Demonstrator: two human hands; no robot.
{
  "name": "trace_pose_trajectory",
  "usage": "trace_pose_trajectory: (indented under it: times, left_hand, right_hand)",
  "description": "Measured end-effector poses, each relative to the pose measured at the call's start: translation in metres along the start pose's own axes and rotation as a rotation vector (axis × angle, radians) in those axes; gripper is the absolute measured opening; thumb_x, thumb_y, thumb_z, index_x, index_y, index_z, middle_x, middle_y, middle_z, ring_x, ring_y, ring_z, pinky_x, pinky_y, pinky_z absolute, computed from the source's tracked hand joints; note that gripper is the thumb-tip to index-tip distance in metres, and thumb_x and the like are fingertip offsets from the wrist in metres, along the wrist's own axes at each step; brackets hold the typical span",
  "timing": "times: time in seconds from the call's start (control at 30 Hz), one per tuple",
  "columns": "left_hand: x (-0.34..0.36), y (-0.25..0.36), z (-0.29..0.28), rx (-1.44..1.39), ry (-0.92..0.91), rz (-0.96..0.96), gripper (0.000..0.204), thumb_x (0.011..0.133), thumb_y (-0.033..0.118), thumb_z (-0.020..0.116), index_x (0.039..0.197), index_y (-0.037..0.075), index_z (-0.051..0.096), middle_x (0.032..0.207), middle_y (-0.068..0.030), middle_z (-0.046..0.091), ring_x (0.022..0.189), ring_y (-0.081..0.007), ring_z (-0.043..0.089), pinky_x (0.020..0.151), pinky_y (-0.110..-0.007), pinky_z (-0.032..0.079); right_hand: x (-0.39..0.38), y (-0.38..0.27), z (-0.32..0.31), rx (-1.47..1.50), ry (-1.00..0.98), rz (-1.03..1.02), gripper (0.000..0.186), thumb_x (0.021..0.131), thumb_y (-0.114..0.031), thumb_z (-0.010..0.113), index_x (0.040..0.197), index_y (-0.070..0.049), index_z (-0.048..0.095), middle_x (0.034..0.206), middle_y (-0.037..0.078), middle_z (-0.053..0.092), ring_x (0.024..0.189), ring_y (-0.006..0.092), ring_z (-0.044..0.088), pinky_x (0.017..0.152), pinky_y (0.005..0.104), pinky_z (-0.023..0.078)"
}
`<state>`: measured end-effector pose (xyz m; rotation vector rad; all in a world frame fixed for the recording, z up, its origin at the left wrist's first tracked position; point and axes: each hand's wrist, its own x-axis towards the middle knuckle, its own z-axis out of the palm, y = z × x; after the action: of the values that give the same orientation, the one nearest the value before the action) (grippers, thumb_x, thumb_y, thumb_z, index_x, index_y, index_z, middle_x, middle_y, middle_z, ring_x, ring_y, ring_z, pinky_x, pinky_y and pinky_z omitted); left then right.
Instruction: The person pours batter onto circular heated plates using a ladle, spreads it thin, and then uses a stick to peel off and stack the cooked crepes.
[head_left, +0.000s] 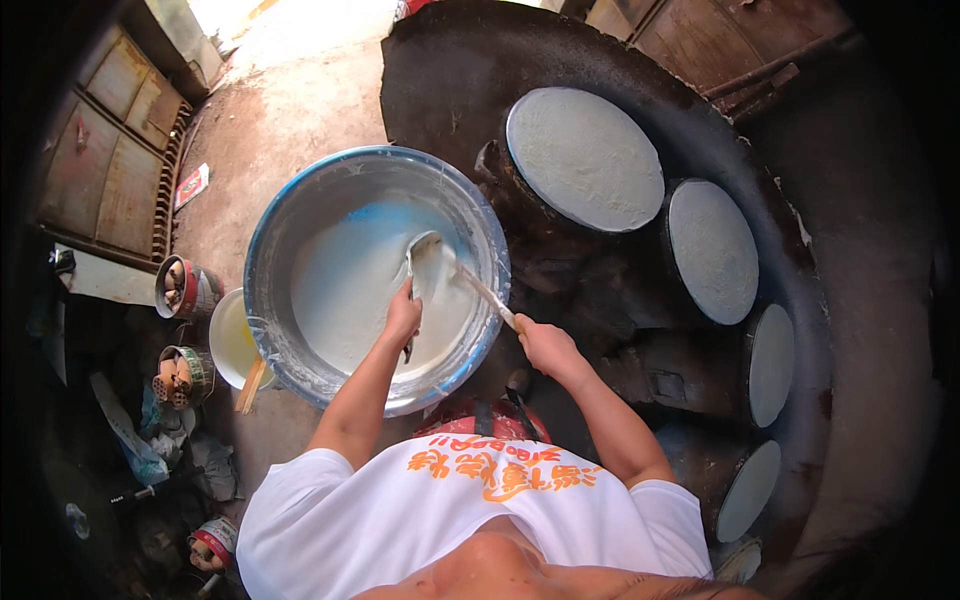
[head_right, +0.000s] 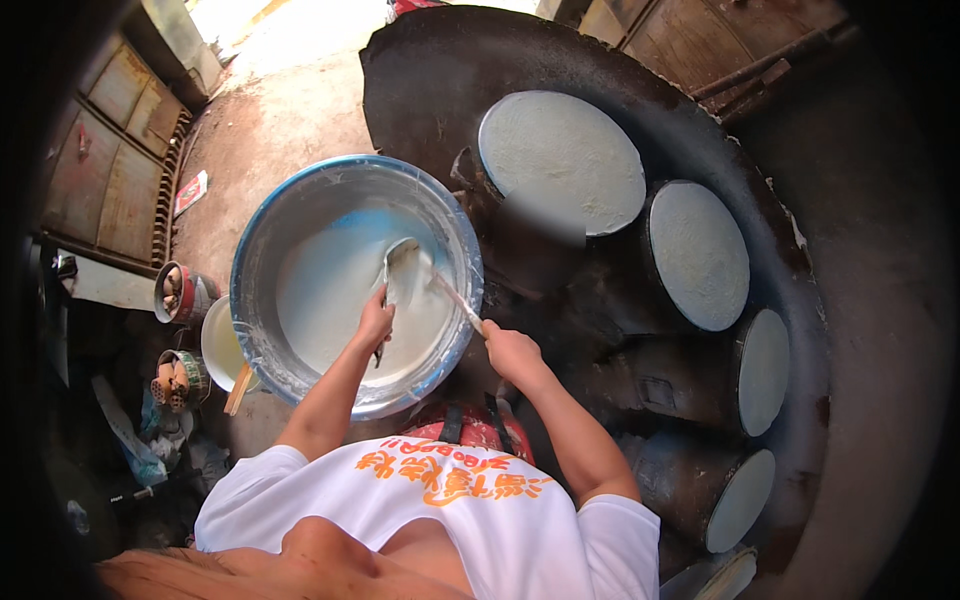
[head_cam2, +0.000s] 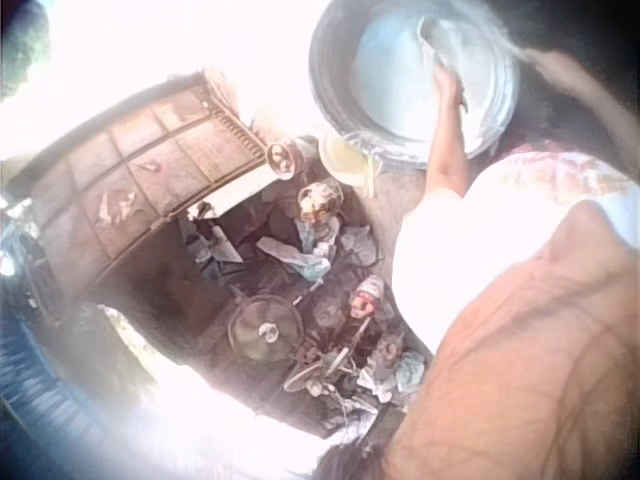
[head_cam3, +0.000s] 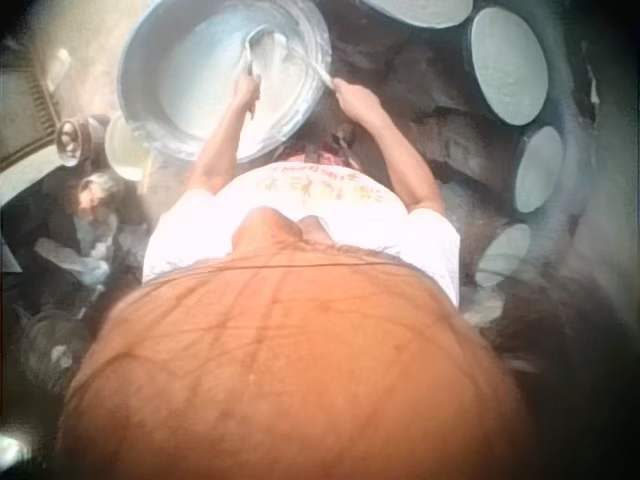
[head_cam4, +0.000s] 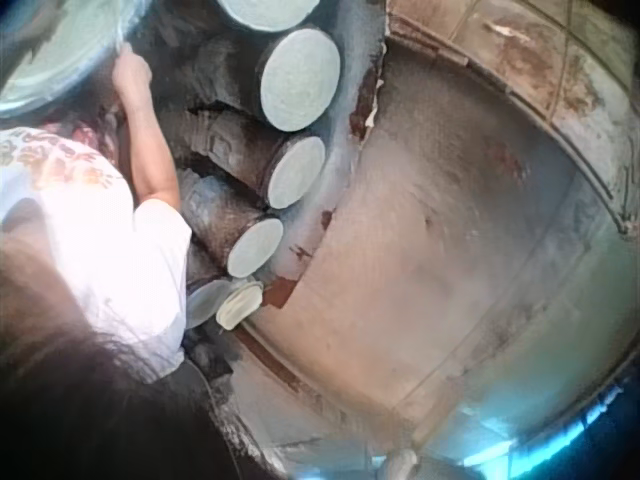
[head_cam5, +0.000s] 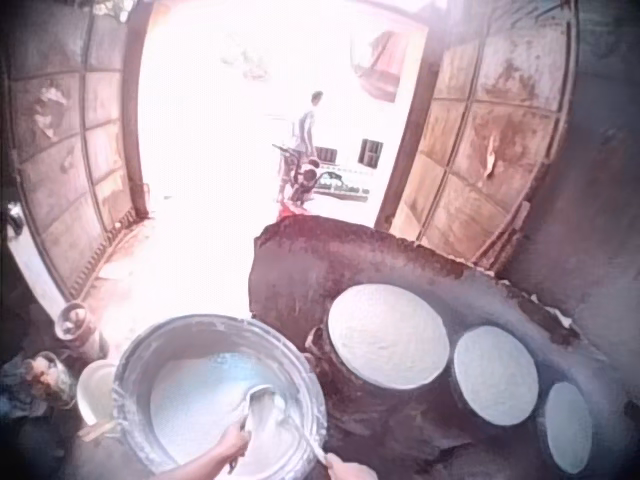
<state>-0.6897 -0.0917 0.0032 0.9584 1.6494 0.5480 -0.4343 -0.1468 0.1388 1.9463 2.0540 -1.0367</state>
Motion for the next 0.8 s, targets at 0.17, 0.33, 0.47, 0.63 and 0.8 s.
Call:
trace_pose_trajectory:
  times: [0.17, 0.33, 0.47, 0.63, 0.8]
  left_hand:
    - [0.03, -0.007, 0.021, -0.028, -0.08, -0.009, 0.054, 0.09, 0.01, 0.045, 0.142, 0.014, 0.033, 0.075, -0.0113, 0.056, 0.041, -0.0167, 0.046, 0.037, -0.033, 0.042]
    - [0.025, -0.025, 0.071, -0.842, -0.165, -0.391, 0.047, 0.093, 0.009, 0.039, 0.137, 0.026, 0.032, 0.062, -0.0016, 0.038, 0.042, -0.0096, 0.036, 0.033, -0.025, 0.032]
    - [0.013, -0.003, 0.079, -1.041, -0.204, -0.418, 0.03, 0.094, 0.008, 0.038, 0.12, 0.023, 0.039, 0.061, 0.0017, 0.031, 0.042, -0.0071, 0.029, 0.034, -0.02, 0.027]
    - [0.002, -0.006, 0.071, -1.509, -0.466, -0.488, 0.013, 0.095, 0.01, 0.04, 0.102, 0.021, 0.043, 0.059, 0.0038, 0.033, 0.043, -0.0046, 0.03, 0.034, -0.018, 0.027]
    - [-0.067, 0.021, 0.018, -1.8, -1.272, -0.609, 0.04, 0.099, 0.026, 0.042, 0.063, 0.01, 0.037, 0.052, 0.0029, 0.031, 0.04, -0.0061, 0.031, 0.035, -0.021, 0.028]
  right_hand:
    - [0.003, 0.0, 0.018, -0.048, 0.098, 0.143, 0.026, 0.09, -0.019, 0.047, 0.114, -0.009, 0.046, 0.079, 0.023, 0.064, 0.075, 0.0423, 0.062, 0.066, 0.054, 0.047]
    - [0.003, -0.021, 0.064, 0.326, -0.155, 0.165, 0.033, 0.094, -0.017, 0.042, 0.125, -0.004, 0.043, 0.069, 0.018, 0.063, 0.054, 0.0329, 0.062, 0.051, 0.0456, 0.049]
    - [-0.017, -0.022, 0.079, 0.751, -0.178, 0.231, 0.041, 0.094, -0.014, 0.044, 0.133, -0.005, 0.037, 0.054, 0.005, 0.049, 0.038, 0.014, 0.047, 0.034, 0.0311, 0.04]
    - [-0.046, -0.014, 0.105, 1.128, -0.159, 0.145, 0.048, 0.096, -0.016, 0.045, 0.141, -0.013, 0.028, 0.056, 0.002, 0.047, 0.038, 0.0102, 0.042, 0.035, 0.0264, 0.038]
    - [-0.107, -0.012, 0.116, 1.436, -0.122, 0.072, 0.05, 0.098, -0.018, 0.044, 0.144, -0.019, 0.024, 0.055, 0.0, 0.044, 0.037, 0.0072, 0.04, 0.035, 0.0231, 0.038]
